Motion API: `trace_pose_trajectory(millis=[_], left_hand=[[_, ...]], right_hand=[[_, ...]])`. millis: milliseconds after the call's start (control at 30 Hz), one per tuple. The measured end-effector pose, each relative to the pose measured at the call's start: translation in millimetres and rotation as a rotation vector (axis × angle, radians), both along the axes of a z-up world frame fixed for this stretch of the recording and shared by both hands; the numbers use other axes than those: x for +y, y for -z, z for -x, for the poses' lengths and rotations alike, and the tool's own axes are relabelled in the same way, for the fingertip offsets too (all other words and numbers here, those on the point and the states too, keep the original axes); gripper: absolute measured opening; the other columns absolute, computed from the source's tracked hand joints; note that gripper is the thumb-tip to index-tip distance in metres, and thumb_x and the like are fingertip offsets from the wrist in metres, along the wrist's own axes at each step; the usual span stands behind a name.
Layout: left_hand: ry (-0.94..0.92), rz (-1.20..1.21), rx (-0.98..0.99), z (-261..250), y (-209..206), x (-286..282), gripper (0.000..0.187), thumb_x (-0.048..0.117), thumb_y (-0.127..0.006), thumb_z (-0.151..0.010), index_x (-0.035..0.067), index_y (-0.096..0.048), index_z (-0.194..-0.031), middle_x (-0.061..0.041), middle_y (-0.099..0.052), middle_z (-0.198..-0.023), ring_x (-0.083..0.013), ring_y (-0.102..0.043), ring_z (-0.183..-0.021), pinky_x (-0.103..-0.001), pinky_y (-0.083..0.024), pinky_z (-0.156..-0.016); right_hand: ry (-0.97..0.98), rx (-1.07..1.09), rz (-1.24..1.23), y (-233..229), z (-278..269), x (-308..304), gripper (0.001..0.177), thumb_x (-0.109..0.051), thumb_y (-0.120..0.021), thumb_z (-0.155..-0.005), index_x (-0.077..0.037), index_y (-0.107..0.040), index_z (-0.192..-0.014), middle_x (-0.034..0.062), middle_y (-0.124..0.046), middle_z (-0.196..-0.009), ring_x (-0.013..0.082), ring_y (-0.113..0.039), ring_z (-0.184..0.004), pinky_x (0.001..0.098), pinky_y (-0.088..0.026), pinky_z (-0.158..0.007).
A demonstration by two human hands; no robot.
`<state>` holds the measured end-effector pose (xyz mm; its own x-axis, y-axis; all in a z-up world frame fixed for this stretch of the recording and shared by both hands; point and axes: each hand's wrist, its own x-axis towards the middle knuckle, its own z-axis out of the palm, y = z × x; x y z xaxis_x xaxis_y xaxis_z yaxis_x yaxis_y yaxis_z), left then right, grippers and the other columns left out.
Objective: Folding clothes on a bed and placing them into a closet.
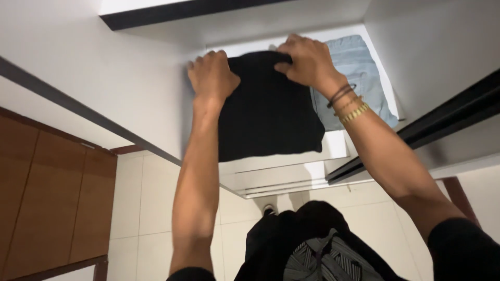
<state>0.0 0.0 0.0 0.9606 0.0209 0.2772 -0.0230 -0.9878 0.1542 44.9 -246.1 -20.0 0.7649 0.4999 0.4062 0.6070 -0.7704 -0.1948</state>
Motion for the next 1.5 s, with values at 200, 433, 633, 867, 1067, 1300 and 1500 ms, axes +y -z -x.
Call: trace_pose_trajectory(millis=[200, 433, 633, 867, 1067, 1300, 1500], left_hand=[[-0.097, 0.049, -0.177, -19.9, -18.4, 0.6, 0.023, 0.005, -0.080, -0.061, 0.004, -0.076, -0.084, -0.015, -0.074, -0.085, -0.0376, -0.071, -0.084, -0.059, -0.047, -0.091], [-0.149, 0.146, 0.004, -70.9, 15.4, 9.9, 0.023, 0.008, -0.075, -0.081, 0.004, -0.072, -0.104, -0.020, -0.073, -0.098, -0.0375, -0.074, -0.090, -0.049, -0.060, -0.080], [-0.164, 0.062, -0.252, -71.4, 63.6, -1.5, 0.057, 0.004, -0.077, -0.072, 0.008, -0.065, -0.127, -0.020, -0.065, -0.125, -0.0420, -0.063, -0.113, -0.054, -0.045, -0.095], [-0.040, 0.051, -0.271, -31.4, 83.7, -30.6, 0.059, 0.014, -0.072, -0.084, 0.011, -0.054, -0.141, -0.024, -0.043, -0.150, -0.0459, -0.041, -0.136, -0.066, -0.025, -0.112], [0.237, 0.110, -0.213, -21.6, 150.6, -37.9, 0.052, 0.031, -0.065, -0.096, 0.015, -0.055, -0.144, -0.020, -0.041, -0.156, -0.0420, -0.032, -0.146, -0.066, -0.019, -0.118], [0.239, 0.070, -0.260, -18.5, 180.5, -36.8, 0.047, 0.035, -0.057, -0.104, 0.014, -0.055, -0.146, -0.017, -0.043, -0.157, -0.0390, -0.032, -0.149, -0.066, -0.018, -0.121], [0.207, 0.105, -0.157, -1.1, 150.6, -68.9, 0.046, 0.035, -0.056, -0.104, 0.015, -0.055, -0.146, -0.019, -0.044, -0.155, -0.0406, -0.032, -0.147, -0.067, -0.017, -0.119]], right_hand=[[0.024, -0.013, -0.114, -23.6, -13.9, 9.3, 0.032, -0.034, -0.081, -0.088, -0.012, -0.078, -0.111, 0.0082, -0.070, -0.113, 0.0330, -0.067, -0.099, 0.0475, -0.054, -0.083], [0.061, -0.047, -0.191, -10.0, -30.4, 21.3, 0.032, -0.034, -0.082, -0.089, -0.012, -0.078, -0.111, 0.0095, -0.071, -0.110, 0.0336, -0.067, -0.100, 0.0470, -0.053, -0.083], [0.091, 0.122, -0.287, 24.8, -27.0, 18.0, 0.048, -0.018, -0.079, -0.090, -0.017, -0.065, -0.136, 0.0143, -0.062, -0.129, 0.0348, -0.065, -0.112, 0.0432, -0.055, -0.094], [-0.038, 0.113, -0.359, 80.5, -21.6, 12.8, 0.074, -0.015, -0.077, -0.091, -0.017, -0.043, -0.157, 0.0266, -0.038, -0.157, 0.0458, -0.053, -0.131, 0.0454, -0.049, -0.107], [-0.091, 0.010, -0.205, 124.9, 3.9, 19.3, 0.054, -0.029, -0.073, -0.097, -0.019, -0.058, -0.148, 0.0235, -0.039, -0.160, 0.0510, -0.039, -0.144, 0.0547, -0.038, -0.116], [-0.013, -0.027, -0.178, 122.4, 32.2, 15.5, 0.048, -0.028, -0.070, -0.099, -0.019, -0.061, -0.145, 0.0217, -0.038, -0.162, 0.0498, -0.033, -0.148, 0.0578, -0.032, -0.118], [0.090, 0.034, -0.369, 134.2, 46.4, 2.7, 0.059, -0.022, -0.069, -0.097, -0.010, -0.050, -0.152, 0.0299, -0.036, -0.158, 0.0488, -0.040, -0.142, 0.0530, -0.036, -0.118]])
